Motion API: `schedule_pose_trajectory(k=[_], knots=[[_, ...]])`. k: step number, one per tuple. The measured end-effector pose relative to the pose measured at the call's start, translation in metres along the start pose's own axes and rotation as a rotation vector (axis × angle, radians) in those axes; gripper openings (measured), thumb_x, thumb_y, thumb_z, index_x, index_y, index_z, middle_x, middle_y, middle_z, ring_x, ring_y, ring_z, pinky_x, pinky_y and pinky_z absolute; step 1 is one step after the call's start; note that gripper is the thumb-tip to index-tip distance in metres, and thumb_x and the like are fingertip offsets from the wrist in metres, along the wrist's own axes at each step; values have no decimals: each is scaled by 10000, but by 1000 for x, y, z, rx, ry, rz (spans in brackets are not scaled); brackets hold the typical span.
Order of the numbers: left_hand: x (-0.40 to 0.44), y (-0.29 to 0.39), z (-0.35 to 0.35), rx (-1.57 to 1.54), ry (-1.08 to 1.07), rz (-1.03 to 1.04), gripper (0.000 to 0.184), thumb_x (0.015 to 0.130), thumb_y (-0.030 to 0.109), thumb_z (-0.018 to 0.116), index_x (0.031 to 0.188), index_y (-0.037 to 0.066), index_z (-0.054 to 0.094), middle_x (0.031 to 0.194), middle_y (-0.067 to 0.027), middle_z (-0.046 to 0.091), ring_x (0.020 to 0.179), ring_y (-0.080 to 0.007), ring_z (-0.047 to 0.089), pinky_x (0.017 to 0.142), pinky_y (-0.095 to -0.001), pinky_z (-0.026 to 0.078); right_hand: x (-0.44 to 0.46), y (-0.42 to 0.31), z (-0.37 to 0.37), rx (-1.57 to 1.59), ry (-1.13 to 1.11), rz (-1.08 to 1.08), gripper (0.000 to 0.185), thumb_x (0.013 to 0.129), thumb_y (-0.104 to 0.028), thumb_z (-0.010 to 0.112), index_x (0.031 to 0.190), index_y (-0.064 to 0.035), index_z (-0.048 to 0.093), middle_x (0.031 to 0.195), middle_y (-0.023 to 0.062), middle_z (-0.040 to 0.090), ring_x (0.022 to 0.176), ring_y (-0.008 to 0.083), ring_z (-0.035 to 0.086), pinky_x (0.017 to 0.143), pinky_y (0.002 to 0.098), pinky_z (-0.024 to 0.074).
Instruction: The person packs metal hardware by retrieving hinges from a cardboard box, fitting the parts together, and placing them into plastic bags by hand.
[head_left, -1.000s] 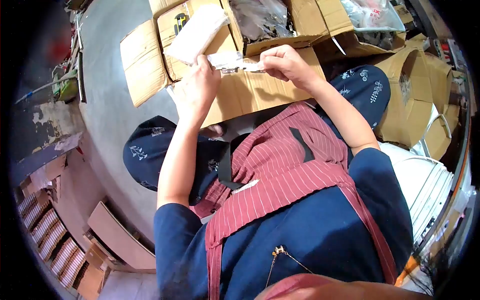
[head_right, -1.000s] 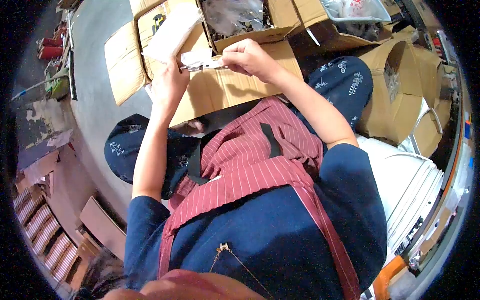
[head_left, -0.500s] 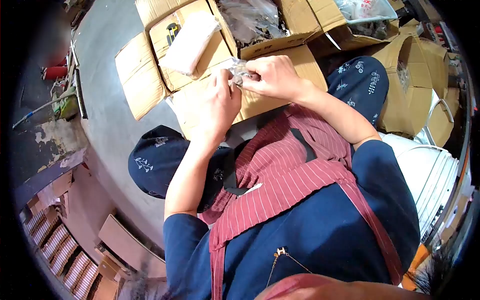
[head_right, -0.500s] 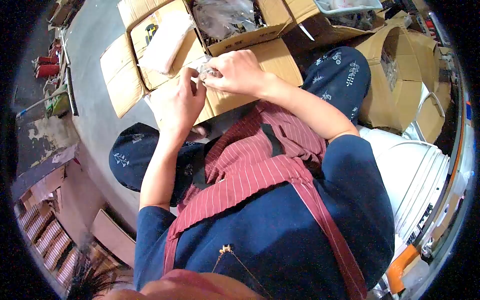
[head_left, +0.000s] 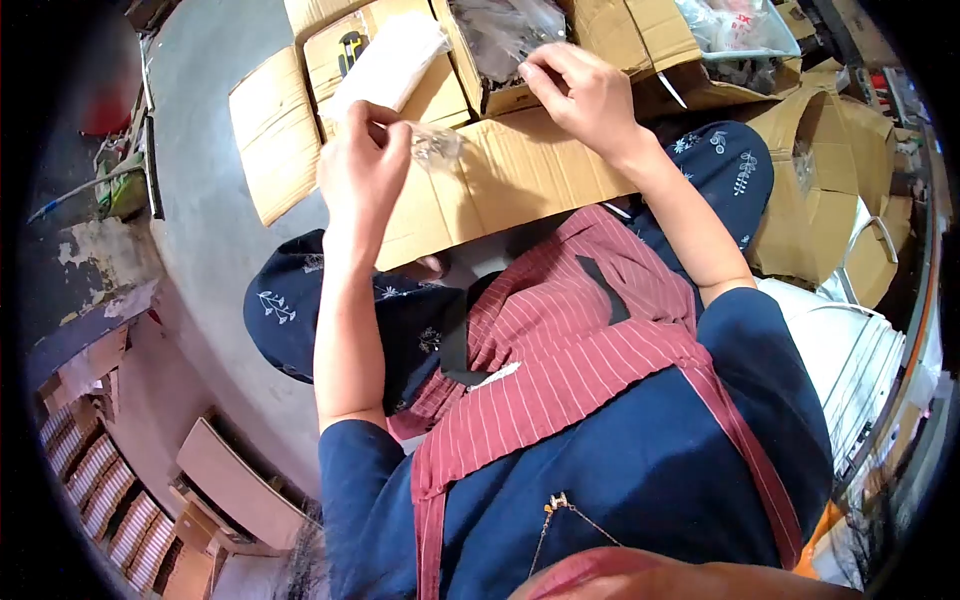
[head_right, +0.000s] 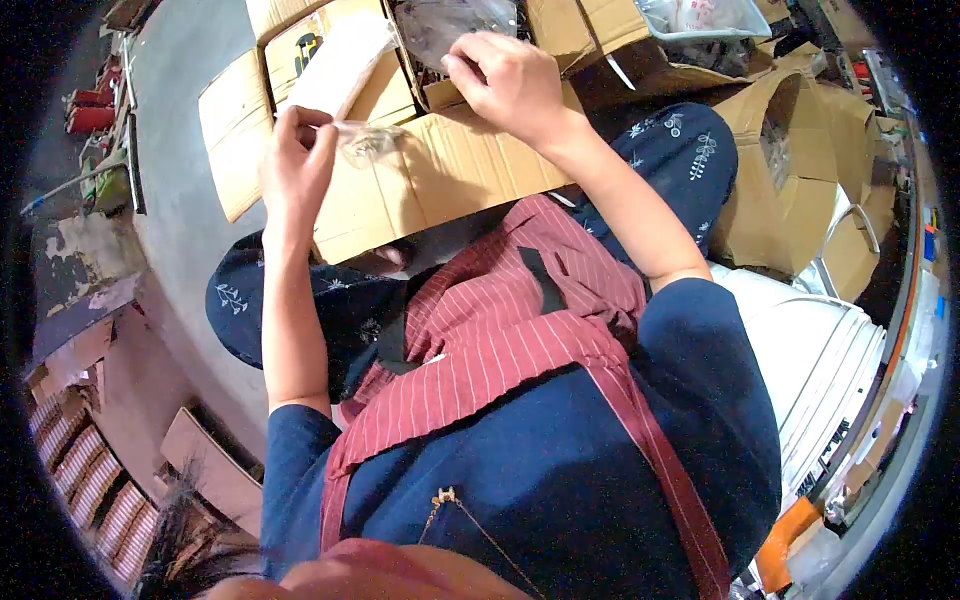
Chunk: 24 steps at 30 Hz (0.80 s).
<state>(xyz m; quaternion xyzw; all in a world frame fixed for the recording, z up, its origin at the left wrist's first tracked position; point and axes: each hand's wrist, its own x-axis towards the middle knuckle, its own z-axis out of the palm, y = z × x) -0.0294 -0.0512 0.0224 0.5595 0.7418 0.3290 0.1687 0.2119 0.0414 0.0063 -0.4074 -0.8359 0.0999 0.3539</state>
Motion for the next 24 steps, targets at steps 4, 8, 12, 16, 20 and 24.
schedule_pose_trajectory(k=[4,8,12,16,20,24], knots=[[11,6,-3,59,158,84,166,850,209,650,936,70,621,725,-103,682,697,-283,681,656,-378,523,-9,32,23,-152,-393,139,188,872,-157,527,934,-75,684,891,149,680,882,362,655,773,454,530],[12,12,4,87,264,197,145,865,195,645,946,77,615,738,-91,688,689,-273,682,646,-377,527,-26,44,50,-212,-606,113,211,843,-195,560,912,-46,692,868,207,688,864,404,661,796,499,526],[3,3,29,283,100,188,165,904,245,598,989,104,608,753,-133,699,692,-328,691,623,-436,535,-9,62,71,-222,-647,289,273,854,-257,582,902,-19,706,932,225,695,901,407,664,823,498,525],[-36,16,55,541,-215,294,199,869,149,547,1015,13,538,716,-210,676,670,-374,681,634,-476,534,3,80,97,-188,-676,456,405,867,-410,641,928,-20,728,985,230,700,955,394,668,849,476,518],[-63,-11,98,425,-271,283,227,823,79,528,1014,-42,504,754,-238,676,736,-374,690,678,-454,546,8,80,118,-285,-737,434,476,803,-489,696,908,-27,742,1008,221,705,970,376,673,845,455,524],[-65,-24,98,404,-271,256,236,826,72,520,1027,-51,502,753,-246,676,738,-382,689,695,-453,548,11,80,113,-119,-635,686,449,761,-350,682,1028,9,719,1100,224,691,1042,371,670,891,449,531]])
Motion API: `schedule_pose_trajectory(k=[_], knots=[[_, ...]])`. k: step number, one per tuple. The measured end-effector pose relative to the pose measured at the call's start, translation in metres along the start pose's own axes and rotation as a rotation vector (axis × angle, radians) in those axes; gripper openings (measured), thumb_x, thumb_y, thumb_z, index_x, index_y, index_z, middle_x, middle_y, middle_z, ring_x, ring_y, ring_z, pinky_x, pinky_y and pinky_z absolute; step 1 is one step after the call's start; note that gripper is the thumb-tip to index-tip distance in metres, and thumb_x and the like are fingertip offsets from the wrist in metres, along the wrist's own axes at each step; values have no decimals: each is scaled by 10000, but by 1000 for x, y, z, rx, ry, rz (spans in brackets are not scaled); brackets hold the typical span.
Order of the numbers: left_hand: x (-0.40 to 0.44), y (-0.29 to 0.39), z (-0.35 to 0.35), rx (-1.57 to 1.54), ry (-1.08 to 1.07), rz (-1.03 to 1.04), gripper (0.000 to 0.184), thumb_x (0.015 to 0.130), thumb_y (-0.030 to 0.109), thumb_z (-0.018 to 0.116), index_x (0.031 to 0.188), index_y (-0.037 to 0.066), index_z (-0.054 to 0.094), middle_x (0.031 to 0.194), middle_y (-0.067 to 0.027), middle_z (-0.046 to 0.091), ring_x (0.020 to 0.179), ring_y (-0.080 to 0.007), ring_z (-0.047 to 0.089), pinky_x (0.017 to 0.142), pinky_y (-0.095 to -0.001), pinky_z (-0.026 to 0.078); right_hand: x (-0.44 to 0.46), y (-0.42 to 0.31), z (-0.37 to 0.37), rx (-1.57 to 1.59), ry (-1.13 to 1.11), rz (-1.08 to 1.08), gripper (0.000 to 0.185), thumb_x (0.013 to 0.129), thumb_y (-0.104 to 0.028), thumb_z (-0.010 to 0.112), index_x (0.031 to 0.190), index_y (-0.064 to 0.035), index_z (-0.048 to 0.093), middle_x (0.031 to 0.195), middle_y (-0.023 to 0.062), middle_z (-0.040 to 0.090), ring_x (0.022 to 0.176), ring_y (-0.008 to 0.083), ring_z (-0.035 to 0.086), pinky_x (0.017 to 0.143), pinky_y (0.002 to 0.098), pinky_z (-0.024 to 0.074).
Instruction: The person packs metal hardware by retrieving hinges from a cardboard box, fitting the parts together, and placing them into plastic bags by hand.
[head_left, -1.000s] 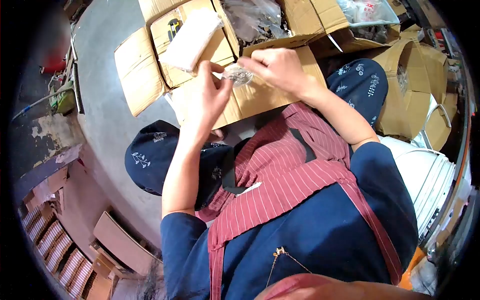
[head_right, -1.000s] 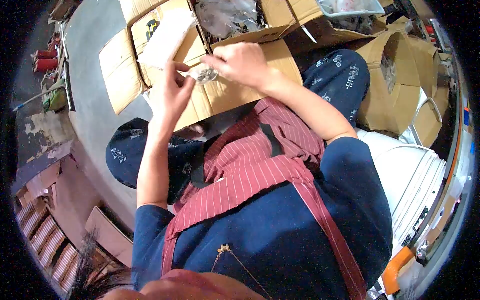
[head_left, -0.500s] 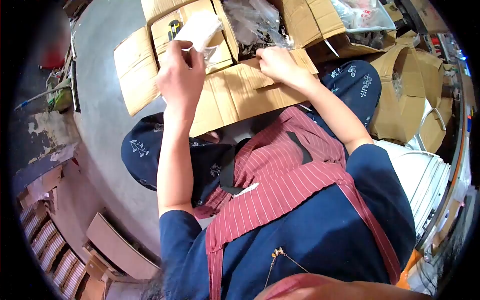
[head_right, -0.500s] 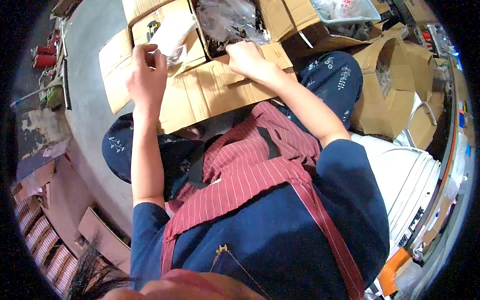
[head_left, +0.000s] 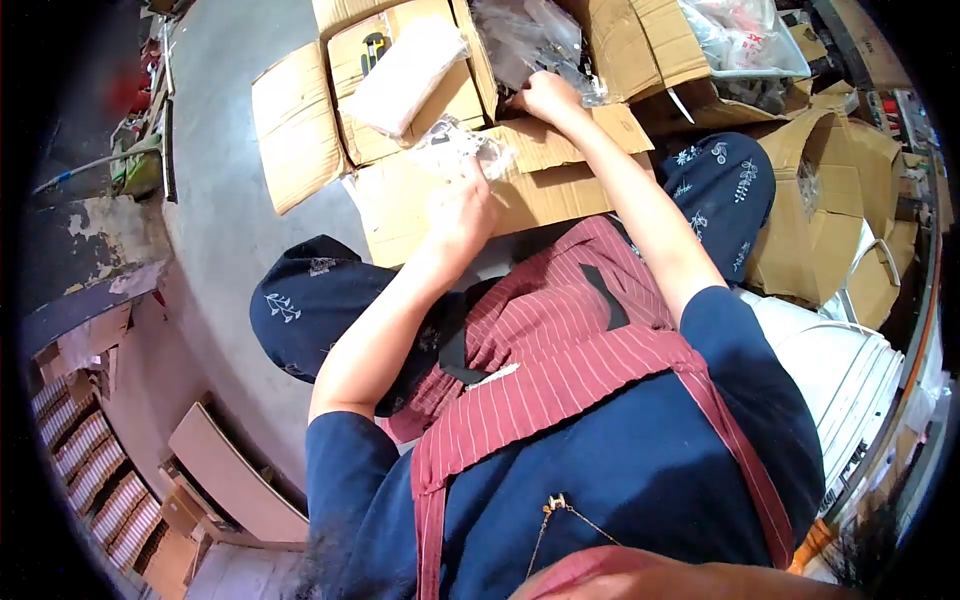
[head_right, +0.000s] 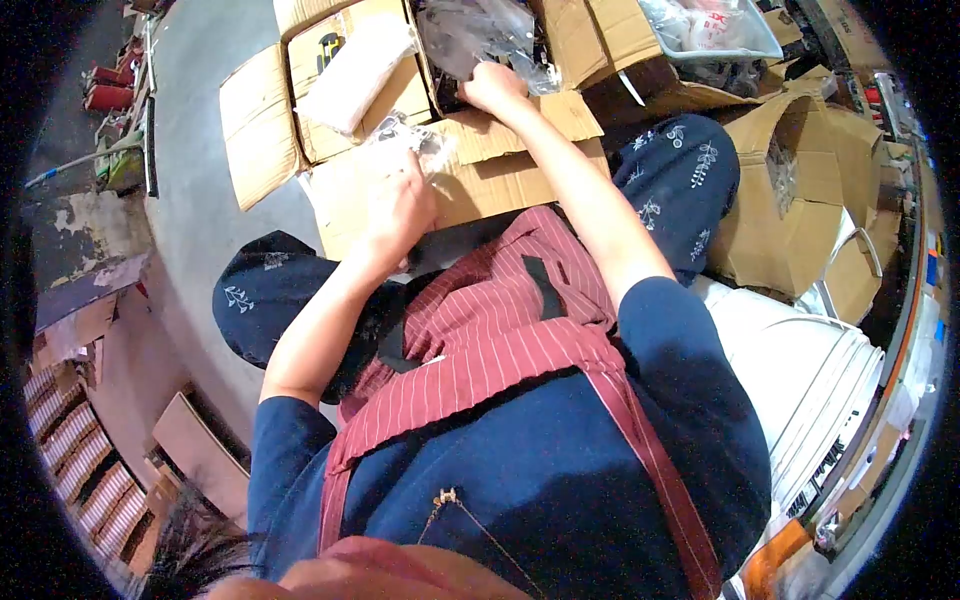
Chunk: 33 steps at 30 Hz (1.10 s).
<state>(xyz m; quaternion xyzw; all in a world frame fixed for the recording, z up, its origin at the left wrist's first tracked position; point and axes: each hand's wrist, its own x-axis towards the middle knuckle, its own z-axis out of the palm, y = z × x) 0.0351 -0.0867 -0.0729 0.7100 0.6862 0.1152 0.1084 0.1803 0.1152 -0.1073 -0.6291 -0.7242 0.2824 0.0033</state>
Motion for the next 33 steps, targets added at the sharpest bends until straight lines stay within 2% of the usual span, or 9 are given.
schedule_pose_trajectory(k=[10,12,14,20,23,25,26,30,33], knots=[[2,7,-15,-64,11,-32,275,832,68,511,1071,-63,479,759,-247,673,760,-404,684,691,-479,538,-6,-16,-12,-182,-134,-56,748,699,-617,739,1099,14,700,1122,209,694,1061,360,667,896,445,519],[4,8,-16,-69,21,-17,269,830,67,516,1065,-60,490,753,-241,672,751,-395,684,687,-471,542,1,-21,13,-398,-72,-73,382,823,-356,663,1041,-50,736,1071,153,721,1021,289,697,857,420,545],[3,9,-15,-54,21,-4,268,829,67,518,1064,-59,502,748,-237,671,741,-387,685,682,-464,546,0,-26,17,-401,1,-166,282,850,-264,612,989,-59,748,1036,153,728,975,278,712,816,418,561],[2,-1,-19,16,-9,-1,324,822,85,530,1095,-87,535,742,-211,678,690,-350,689,634,-432,553,-7,-31,-6,-660,55,-600,220,776,-204,622,895,-77,757,845,143,731,796,307,729,674,423,576],[-2,-10,-16,101,-29,-59,308,807,88,538,1041,-104,599,732,-169,688,637,-296,695,576,-371,560,-14,-3,-35,-416,563,-678,124,825,-160,577,774,-51,606,758,154,683,674,333,681,575,463,525],[-6,-26,-3,69,-60,-106,287,809,101,534,1005,-88,623,720,-168,684,634,-304,693,580,-374,561,-55,0,-76,-44,589,-665,197,915,-275,613,848,-94,654,714,92,657,680,262,677,560,388,498],[-7,-26,-7,58,-55,-76,274,809,100,533,993,-79,629,716,-170,683,633,-311,692,581,-381,562,-68,6,-86,201,513,-652,169,911,-242,663,878,-77,682,638,42,610,567,139,613,500,305,450],[-4,-21,-14,0,-32,-38,189,821,105,529,878,-31,647,705,-188,677,635,-344,687,592,-427,561,-136,13,-102,944,-176,-126,124,907,-176,663,836,-79,696,645,-37,589,482,12,463,435,171,347],[-1,-11,-25,-62,-60,-60,182,833,129,539,854,-29,627,703,-211,668,641,-364,682,600,-449,558,-153,30,-63,1153,-335,42,98,890,-142,682,841,-57,684,643,-12,600,446,19,455,398,161,315]])
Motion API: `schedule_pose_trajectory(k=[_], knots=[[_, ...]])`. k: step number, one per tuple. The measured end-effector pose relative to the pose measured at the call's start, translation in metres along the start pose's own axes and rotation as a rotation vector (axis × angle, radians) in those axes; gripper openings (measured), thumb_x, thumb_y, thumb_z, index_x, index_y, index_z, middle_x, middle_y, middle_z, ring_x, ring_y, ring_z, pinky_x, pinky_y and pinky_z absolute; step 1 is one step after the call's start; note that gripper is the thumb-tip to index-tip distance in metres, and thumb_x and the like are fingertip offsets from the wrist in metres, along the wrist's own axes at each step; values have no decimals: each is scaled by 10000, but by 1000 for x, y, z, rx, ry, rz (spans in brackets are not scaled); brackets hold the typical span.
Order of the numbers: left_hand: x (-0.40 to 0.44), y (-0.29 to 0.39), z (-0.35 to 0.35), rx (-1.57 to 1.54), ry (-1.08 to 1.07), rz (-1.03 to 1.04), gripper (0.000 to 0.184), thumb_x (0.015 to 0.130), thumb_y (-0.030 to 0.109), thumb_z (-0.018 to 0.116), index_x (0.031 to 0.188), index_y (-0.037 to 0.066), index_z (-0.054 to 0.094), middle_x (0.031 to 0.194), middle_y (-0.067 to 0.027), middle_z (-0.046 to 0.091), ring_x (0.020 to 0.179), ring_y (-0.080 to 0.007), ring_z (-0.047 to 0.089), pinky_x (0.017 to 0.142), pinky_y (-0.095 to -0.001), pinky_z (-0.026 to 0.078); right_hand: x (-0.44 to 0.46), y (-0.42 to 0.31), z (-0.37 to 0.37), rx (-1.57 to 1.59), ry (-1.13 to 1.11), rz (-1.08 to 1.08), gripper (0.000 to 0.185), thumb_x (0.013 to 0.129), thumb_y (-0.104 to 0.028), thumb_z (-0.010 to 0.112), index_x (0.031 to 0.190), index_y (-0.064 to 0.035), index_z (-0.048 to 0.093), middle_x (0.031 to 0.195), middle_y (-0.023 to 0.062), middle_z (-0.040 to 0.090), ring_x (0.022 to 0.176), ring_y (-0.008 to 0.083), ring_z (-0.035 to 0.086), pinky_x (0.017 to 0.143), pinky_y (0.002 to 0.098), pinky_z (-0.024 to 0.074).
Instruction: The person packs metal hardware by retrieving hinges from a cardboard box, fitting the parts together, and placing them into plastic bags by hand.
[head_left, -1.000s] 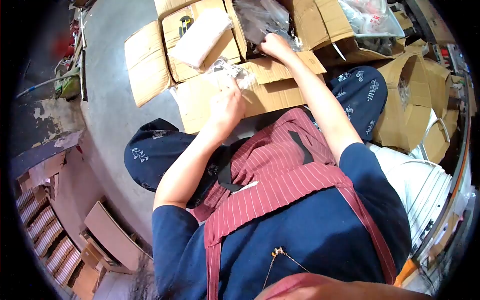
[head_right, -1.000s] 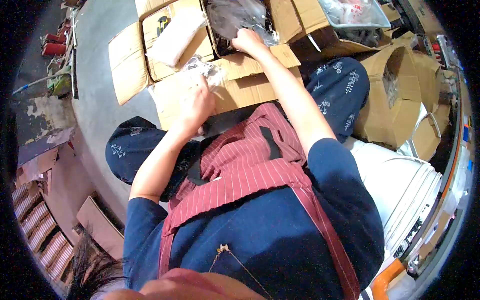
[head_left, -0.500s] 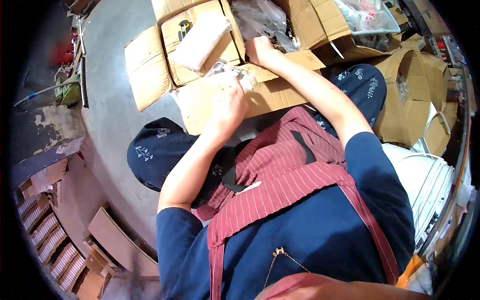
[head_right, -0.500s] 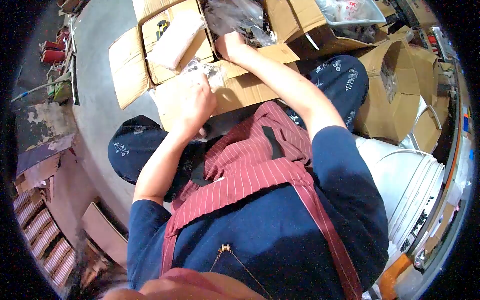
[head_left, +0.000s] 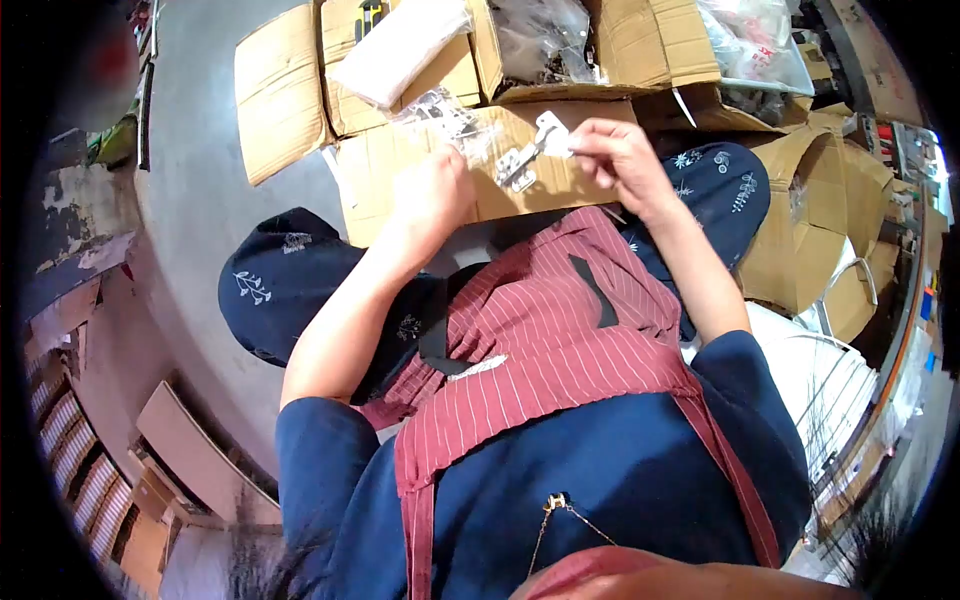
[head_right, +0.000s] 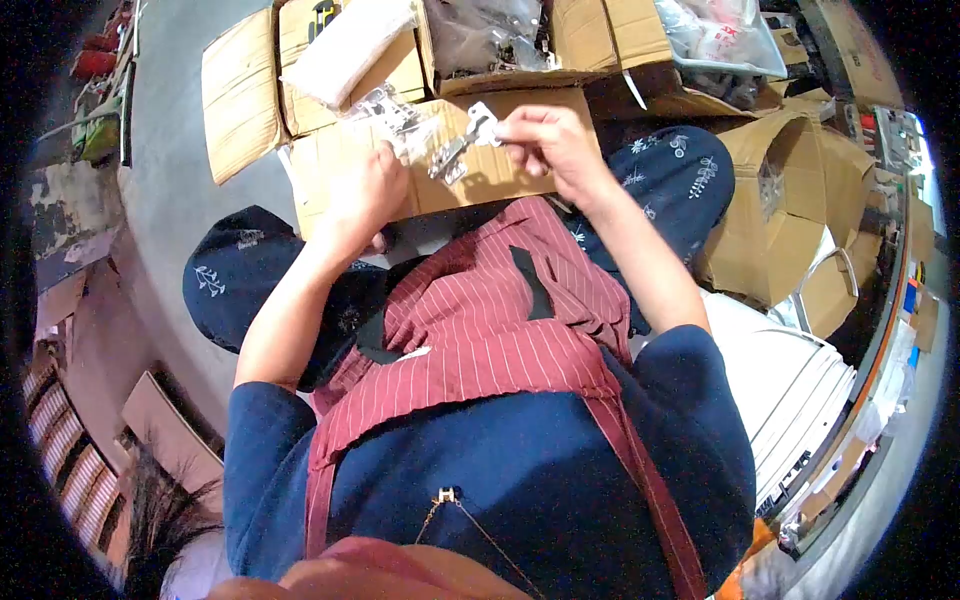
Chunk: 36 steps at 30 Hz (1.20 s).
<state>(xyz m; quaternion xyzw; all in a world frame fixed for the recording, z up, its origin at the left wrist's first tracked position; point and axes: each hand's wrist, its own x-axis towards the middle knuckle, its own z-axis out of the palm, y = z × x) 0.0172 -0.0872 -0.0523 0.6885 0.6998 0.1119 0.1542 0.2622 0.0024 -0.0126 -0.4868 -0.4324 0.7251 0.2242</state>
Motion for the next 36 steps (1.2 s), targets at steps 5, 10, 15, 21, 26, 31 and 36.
schedule_pose_trajectory(k=[5,10,15,21,26,31,36], knots=[[2,4,1,-47,-6,44,214,861,187,564,857,-25,598,674,-235,650,625,-390,668,602,-476,550,1,29,18,217,22,62,93,867,-115,703,833,-33,676,656,34,641,447,36,462,424,173,323],[-1,8,-1,-30,36,35,204,860,176,563,895,-22,595,642,-218,647,610,-370,672,566,-476,542,8,40,27,234,29,17,90,870,-105,694,836,-25,671,684,61,667,465,44,469,447,179,334],[-3,12,4,-17,19,46,184,853,165,570,885,-16,587,621,-192,648,568,-354,666,537,-457,540,13,63,46,259,-14,11,107,888,-134,688,831,-46,668,706,63,681,490,52,478,465,186,335],[-4,17,5,-16,15,88,177,849,173,567,871,-2,586,613,-187,645,556,-342,665,513,-433,537,29,66,49,124,-174,169,114,900,-114,636,956,-35,696,767,37,659,516,40,457,500,189,347],[-3,19,2,1,8,80,196,849,188,568,882,-4,593,631,-199,648,586,-345,673,548,-442,545,48,88,49,-580,-243,-350,276,882,-111,544,1111,-90,695,844,131,703,620,228,633,595,351,492],[1,16,-1,-22,-42,40,212,854,197,564,904,-5,601,686,-209,664,647,-373,679,615,-470,551,33,54,51,-995,-60,-563,253,854,-177,547,1054,-109,687,958,185,693,883,385,665,762,474,530],[2,17,-4,-38,-91,10,228,866,211,560,926,-4,606,735,-215,675,699,-378,683,662,-476,549,43,65,54,-1036,-219,-624,202,781,-134,542,940,-63,645,918,190,675,891,413,636,755,507,507]])
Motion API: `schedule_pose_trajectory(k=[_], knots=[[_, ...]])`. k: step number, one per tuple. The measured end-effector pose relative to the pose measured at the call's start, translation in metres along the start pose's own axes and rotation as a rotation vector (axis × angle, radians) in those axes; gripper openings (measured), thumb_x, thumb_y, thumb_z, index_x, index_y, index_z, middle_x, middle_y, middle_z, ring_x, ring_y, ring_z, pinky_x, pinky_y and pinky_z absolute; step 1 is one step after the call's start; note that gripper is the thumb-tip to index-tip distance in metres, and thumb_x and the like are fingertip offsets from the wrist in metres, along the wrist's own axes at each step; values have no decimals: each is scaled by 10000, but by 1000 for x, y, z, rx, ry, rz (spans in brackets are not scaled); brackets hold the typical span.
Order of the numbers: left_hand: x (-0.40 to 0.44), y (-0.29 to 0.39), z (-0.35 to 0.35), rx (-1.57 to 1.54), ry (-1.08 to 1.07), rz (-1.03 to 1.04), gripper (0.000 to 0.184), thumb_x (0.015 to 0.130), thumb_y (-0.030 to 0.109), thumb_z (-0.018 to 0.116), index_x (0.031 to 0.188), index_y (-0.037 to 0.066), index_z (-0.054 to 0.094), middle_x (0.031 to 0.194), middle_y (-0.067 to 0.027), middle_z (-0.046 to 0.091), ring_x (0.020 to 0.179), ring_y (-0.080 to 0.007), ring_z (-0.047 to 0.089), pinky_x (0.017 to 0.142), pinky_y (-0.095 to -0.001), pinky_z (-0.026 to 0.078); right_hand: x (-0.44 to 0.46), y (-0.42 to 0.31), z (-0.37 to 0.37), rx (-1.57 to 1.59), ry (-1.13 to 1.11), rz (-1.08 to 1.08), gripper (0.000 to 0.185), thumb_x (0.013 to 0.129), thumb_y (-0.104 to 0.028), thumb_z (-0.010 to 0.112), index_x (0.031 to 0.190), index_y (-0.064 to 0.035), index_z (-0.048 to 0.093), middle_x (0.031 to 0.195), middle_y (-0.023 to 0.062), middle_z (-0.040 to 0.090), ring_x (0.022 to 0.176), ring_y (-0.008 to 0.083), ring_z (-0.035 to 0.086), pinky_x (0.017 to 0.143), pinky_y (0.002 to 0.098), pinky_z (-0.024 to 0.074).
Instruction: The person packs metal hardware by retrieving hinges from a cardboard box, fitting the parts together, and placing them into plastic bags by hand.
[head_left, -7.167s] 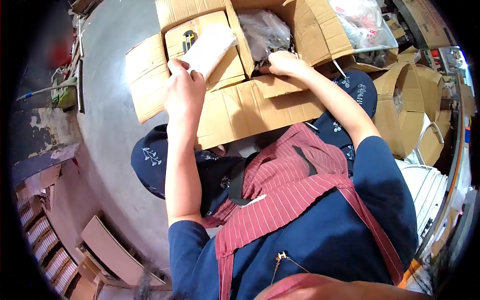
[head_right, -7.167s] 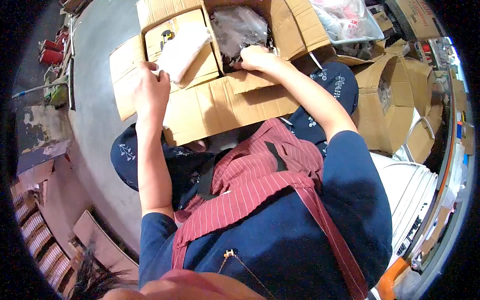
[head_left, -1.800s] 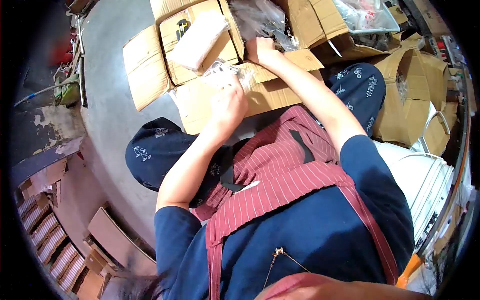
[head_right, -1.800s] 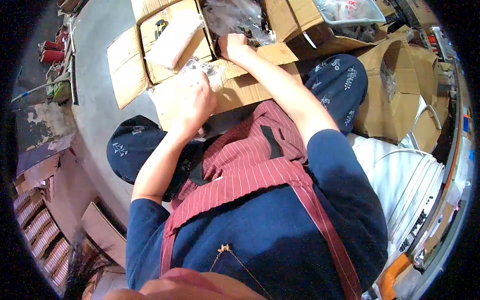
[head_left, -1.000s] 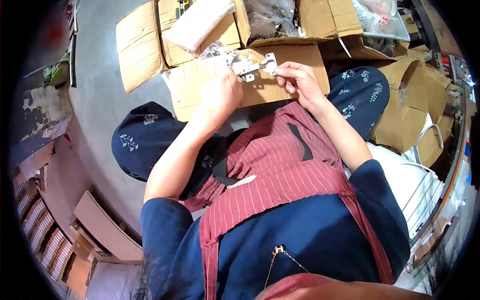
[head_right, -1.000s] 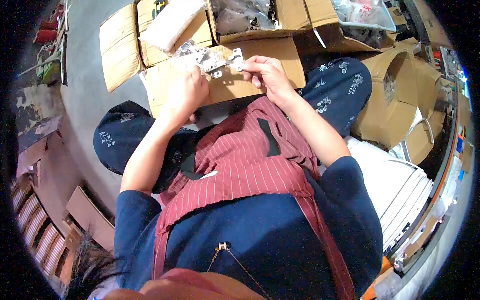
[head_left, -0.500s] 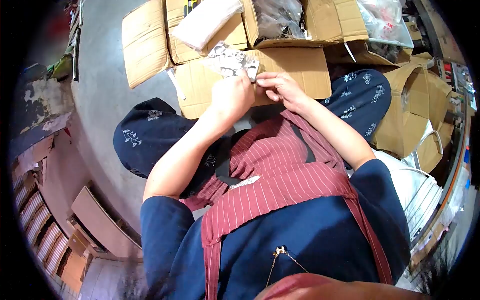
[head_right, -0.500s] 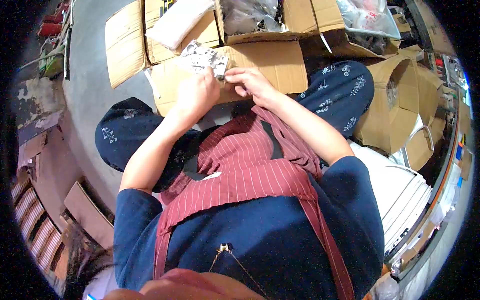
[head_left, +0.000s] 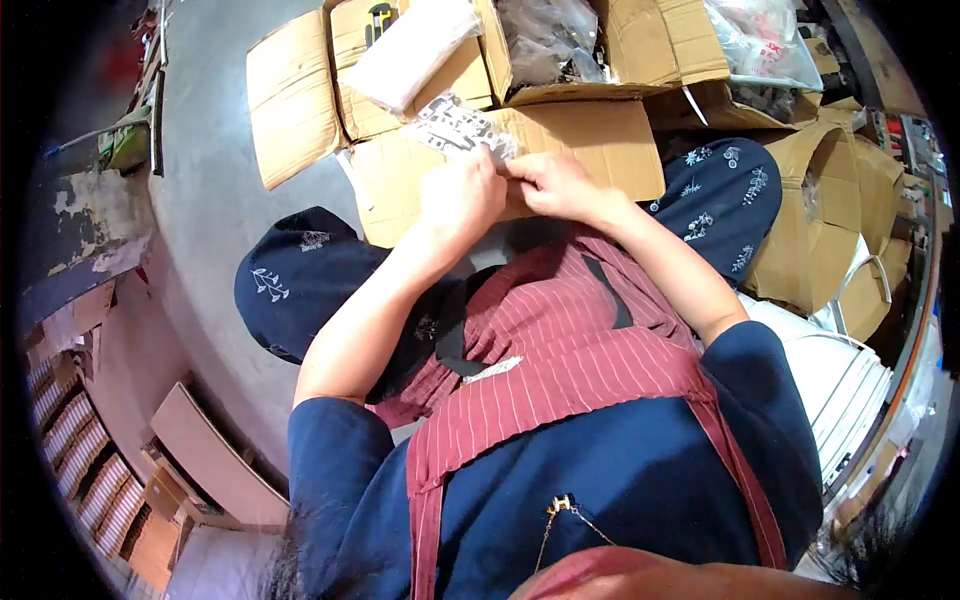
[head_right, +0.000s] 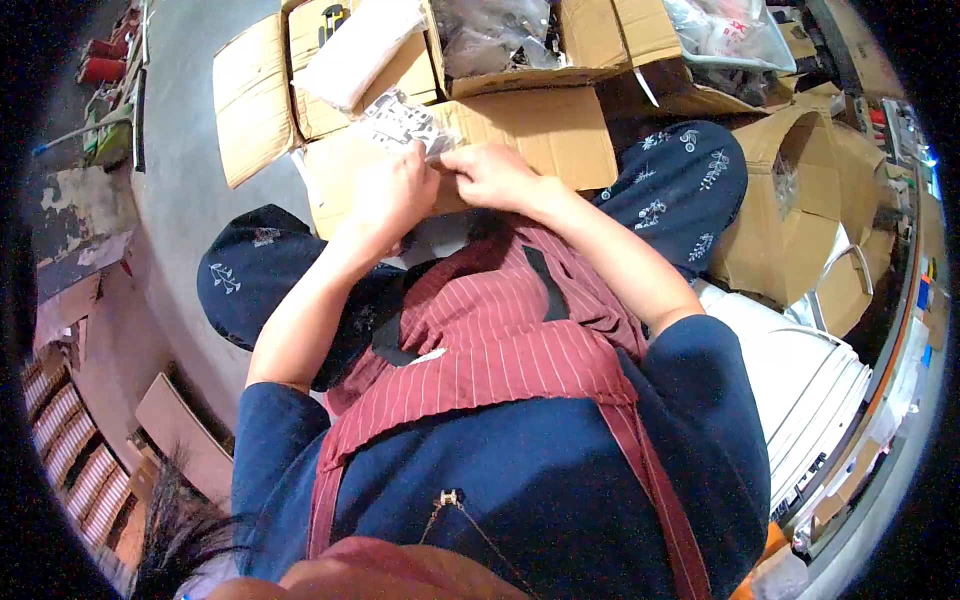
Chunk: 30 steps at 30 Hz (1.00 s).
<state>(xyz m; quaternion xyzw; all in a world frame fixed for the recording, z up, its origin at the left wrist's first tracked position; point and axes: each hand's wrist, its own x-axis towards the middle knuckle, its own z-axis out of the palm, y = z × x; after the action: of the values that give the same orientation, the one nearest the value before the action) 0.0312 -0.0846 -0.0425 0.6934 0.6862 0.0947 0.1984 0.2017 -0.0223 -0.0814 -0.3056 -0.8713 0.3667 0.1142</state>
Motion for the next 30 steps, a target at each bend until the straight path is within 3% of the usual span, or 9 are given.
schedule_pose_trajectory(k=[3,6,9,10,13,20,23,26,30], knots=[[2,-1,-5,2,-25,-14,230,870,223,566,929,5,612,750,-214,678,716,-375,684,676,-471,546,-3,3,5,79,-11,-16,206,773,-124,549,942,-57,648,900,204,661,875,423,628,748,505,500],[2,-1,-9,-43,25,-12,231,867,234,582,903,11,629,746,-208,677,717,-375,681,679,-468,540,-4,-5,-8,16,231,-41,259,814,-113,635,1064,-100,701,942,121,699,881,330,670,745,439,519],[5,-3,-17,-106,48,-16,253,860,258,605,862,10,655,736,-209,671,716,-378,677,678,-459,534,-1,-12,-28,-404,264,-86,309,763,-90,673,1065,-137,721,1043,78,682,981,288,645,840,417,509],[5,-3,-26,-120,54,-18,265,861,268,611,850,8,661,732,-213,669,714,-379,676,678,-456,532,1,-11,-30,-419,285,-116,348,746,-82,678,1083,-155,724,1143,72,638,1092,283,589,956,411,467],[7,-5,-44,-118,113,-1,262,860,299,623,862,48,695,732,-183,673,711,-351,682,665,-432,530,7,-11,-31,-538,410,-261,346,753,-72,627,1082,-145,706,1183,79,619,1185,260,541,1046,419,404],[6,-13,-73,-309,460,94,129,839,192,629,818,70,664,767,-125,670,670,-289,665,617,-372,515,15,-35,-58,-189,621,-410,156,805,-71,697,946,-29,648,954,109,669,929,296,645,892,409,499],[14,-22,-69,-701,276,44,296,865,298,714,979,28,672,913,-105,697,830,-205,687,716,-322,534,12,-40,-63,-74,677,-325,106,820,-65,686,901,-25,630,913,111,664,875,294,647,802,382,506],[23,-25,-51,-764,-5,94,503,877,299,741,1261,34,553,1270,-102,597,1200,-225,566,1033,-366,438,7,-29,-62,44,688,-194,67,839,-66,667,887,-25,645,893,109,661,854,282,651,763,365,516],[32,-21,-32,-907,2,131,557,852,241,772,1293,3,529,1287,-116,584,1235,-215,547,1047,-366,436,3,-28,-69,66,714,-181,72,834,-68,677,887,-23,658,871,101,661,851,252,663,759,343,523]])
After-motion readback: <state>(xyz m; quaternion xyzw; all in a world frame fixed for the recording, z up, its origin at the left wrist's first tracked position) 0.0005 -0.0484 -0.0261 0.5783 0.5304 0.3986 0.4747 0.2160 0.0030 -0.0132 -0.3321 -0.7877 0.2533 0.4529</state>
